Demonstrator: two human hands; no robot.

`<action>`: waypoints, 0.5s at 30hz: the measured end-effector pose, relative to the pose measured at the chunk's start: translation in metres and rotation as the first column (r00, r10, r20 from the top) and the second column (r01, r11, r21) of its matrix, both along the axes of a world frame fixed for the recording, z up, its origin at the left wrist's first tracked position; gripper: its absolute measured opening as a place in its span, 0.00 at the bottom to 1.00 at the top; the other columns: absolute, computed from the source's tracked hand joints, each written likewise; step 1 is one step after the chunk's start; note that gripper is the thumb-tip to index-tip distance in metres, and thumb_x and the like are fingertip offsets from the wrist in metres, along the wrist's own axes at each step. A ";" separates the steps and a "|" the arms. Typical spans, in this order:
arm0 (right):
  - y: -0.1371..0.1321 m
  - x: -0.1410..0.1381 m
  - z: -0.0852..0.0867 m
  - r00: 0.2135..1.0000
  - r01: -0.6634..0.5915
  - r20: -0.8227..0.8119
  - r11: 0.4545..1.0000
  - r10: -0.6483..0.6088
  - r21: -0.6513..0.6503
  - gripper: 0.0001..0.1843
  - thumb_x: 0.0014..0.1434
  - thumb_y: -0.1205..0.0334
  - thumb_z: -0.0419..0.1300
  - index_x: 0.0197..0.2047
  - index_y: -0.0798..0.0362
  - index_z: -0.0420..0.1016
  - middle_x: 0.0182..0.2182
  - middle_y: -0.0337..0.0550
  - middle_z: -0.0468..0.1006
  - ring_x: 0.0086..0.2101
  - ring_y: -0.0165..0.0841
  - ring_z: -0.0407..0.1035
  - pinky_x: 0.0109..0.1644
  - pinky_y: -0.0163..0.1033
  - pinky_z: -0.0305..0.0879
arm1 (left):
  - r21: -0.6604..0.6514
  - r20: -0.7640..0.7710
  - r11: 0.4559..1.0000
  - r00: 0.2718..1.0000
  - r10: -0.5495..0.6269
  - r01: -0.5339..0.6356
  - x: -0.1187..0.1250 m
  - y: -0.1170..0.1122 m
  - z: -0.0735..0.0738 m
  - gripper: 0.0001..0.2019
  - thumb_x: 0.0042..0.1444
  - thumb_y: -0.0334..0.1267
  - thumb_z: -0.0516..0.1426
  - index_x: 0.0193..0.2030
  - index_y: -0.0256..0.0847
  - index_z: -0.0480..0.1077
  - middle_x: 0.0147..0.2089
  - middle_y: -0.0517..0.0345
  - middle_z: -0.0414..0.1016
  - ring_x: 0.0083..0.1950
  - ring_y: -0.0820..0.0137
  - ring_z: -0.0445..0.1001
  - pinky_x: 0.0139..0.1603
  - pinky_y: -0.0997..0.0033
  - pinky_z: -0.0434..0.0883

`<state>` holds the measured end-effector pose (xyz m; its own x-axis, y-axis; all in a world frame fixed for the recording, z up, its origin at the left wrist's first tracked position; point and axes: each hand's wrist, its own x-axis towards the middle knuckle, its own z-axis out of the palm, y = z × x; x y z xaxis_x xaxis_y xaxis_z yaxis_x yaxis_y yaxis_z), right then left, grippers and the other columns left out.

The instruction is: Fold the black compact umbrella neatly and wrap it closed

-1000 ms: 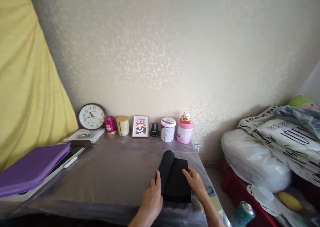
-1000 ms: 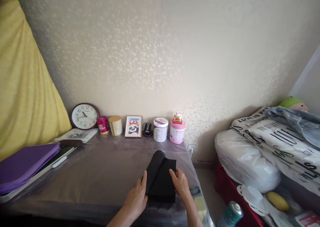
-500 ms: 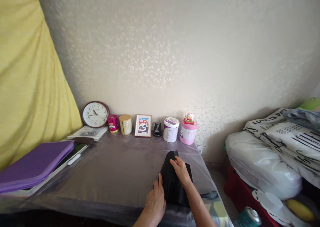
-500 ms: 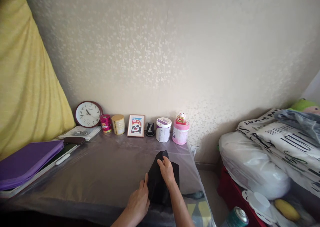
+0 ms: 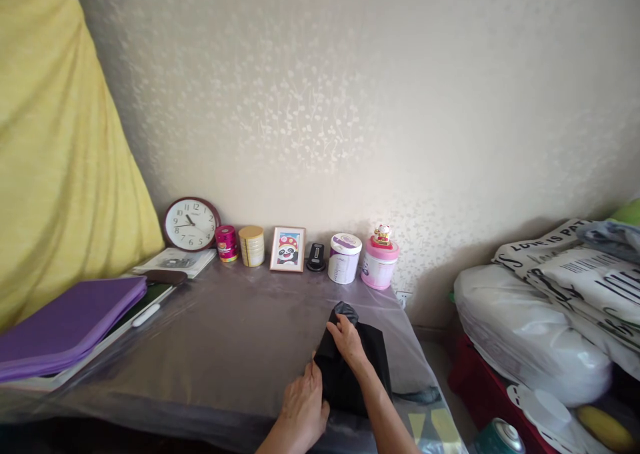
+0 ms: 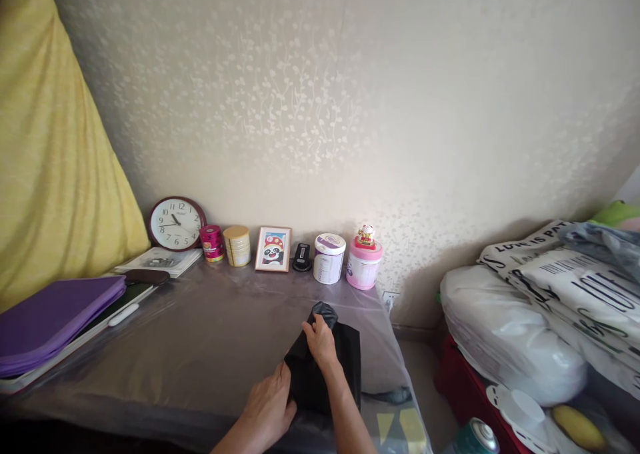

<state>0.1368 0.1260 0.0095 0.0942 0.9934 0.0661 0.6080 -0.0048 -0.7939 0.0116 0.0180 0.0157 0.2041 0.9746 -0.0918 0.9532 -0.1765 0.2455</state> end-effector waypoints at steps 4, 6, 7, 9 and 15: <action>-0.002 -0.002 0.003 0.999 -0.013 0.049 1.000 0.011 0.026 0.21 0.55 0.57 0.52 0.50 0.60 0.66 0.32 0.48 0.77 0.36 0.37 0.72 0.39 0.36 0.61 | -0.019 0.041 0.999 0.999 -0.035 0.035 -0.010 -0.004 0.009 0.30 0.51 0.36 0.48 0.62 0.29 0.48 0.60 0.42 0.58 0.55 0.61 0.63 0.53 0.66 0.61; -0.003 -0.002 0.003 0.998 -0.050 0.023 0.998 0.050 0.029 0.21 0.55 0.57 0.50 0.50 0.59 0.65 0.27 0.43 0.77 0.31 0.35 0.72 0.34 0.35 0.61 | -0.045 0.045 0.998 0.998 -0.047 0.049 -0.015 -0.007 0.011 0.31 0.52 0.37 0.47 0.63 0.29 0.45 0.60 0.42 0.58 0.55 0.62 0.64 0.53 0.67 0.62; -0.004 -0.003 0.004 0.997 -0.076 -0.007 0.997 0.076 0.028 0.21 0.56 0.57 0.50 0.49 0.59 0.65 0.25 0.42 0.77 0.29 0.34 0.72 0.33 0.35 0.61 | -0.051 0.049 0.997 0.997 -0.053 0.055 -0.017 -0.009 0.012 0.31 0.52 0.37 0.47 0.63 0.30 0.45 0.59 0.42 0.58 0.54 0.62 0.65 0.52 0.67 0.63; -0.006 -0.003 0.005 0.987 -0.131 -0.088 0.991 0.132 0.026 0.18 0.55 0.58 0.49 0.47 0.57 0.65 0.26 0.40 0.77 0.28 0.32 0.72 0.33 0.34 0.62 | -0.038 0.054 0.997 0.997 -0.058 0.060 -0.020 -0.011 0.011 0.30 0.53 0.37 0.47 0.62 0.31 0.47 0.57 0.44 0.61 0.53 0.64 0.66 0.51 0.69 0.63; -0.014 -0.009 0.012 0.963 -0.254 -0.077 0.964 0.260 0.080 0.13 0.55 0.61 0.48 0.41 0.52 0.69 0.28 0.38 0.79 0.29 0.29 0.71 0.35 0.33 0.62 | 0.261 0.002 0.965 1.000 -0.030 0.028 -0.011 -0.012 0.012 0.18 0.58 0.35 0.41 0.51 0.37 0.63 0.52 0.47 0.65 0.53 0.61 0.64 0.51 0.61 0.64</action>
